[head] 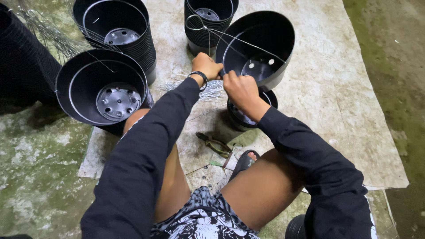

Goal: The person sits on the floor and assembles black plastic plant pots by inserting metal wire handles through holes in the pot rims. They use pliers to cut and bend the wires, then secure the handles to each pot before stacking them.

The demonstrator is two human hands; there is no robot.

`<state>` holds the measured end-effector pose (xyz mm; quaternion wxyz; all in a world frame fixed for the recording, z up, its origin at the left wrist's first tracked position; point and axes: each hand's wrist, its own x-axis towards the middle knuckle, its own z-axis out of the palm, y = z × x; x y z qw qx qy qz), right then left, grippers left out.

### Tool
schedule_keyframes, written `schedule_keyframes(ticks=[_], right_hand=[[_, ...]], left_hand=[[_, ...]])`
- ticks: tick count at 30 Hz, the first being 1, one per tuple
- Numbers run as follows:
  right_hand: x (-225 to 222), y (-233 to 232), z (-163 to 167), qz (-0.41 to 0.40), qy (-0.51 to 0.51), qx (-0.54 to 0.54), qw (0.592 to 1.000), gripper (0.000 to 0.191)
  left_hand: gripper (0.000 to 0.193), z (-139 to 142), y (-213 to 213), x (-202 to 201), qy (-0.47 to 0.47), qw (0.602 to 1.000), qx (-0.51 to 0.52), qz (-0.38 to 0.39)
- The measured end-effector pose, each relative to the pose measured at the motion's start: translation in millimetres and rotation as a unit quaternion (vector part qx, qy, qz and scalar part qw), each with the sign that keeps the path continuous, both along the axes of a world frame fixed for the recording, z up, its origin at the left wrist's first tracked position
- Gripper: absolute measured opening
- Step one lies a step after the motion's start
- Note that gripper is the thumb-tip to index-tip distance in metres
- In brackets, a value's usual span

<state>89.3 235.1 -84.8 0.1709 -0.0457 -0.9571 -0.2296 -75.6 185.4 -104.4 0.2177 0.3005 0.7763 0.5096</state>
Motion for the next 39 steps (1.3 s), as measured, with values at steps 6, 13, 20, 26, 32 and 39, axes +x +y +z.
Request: schedule_keyframes(ticks=[6,13,20,26,32,39], right_hand=[[38,-50,37,0.260,-0.042,-0.099,0.960,0.032],[89,-37,69,0.286,-0.022,-0.214,0.934,0.039],[105,-11,64,0.173,-0.138,-0.135,0.966,0.057],[111,-43,21,0.316,-0.241,-0.075,0.915,0.026],[123,-81,3,0.248,-0.360,-0.305,0.846,0.025],[115,-89,-4,0.228,-0.349,-0.343,0.842,0.051]], left_hand=[[0.031,-8,-17,-35,0.202,0.979,-0.017,0.014],[0.022,-11,-52,-76,0.332,0.942,-0.043,-0.030],[0.026,-4,-91,-79,0.344,0.885,-0.061,-0.308],[0.022,-1,-113,-60,0.154,0.925,-0.079,-0.338],[0.036,0,-108,-84,0.000,0.951,0.029,-0.307],[0.036,2,-101,-66,-0.265,0.901,0.095,-0.329]])
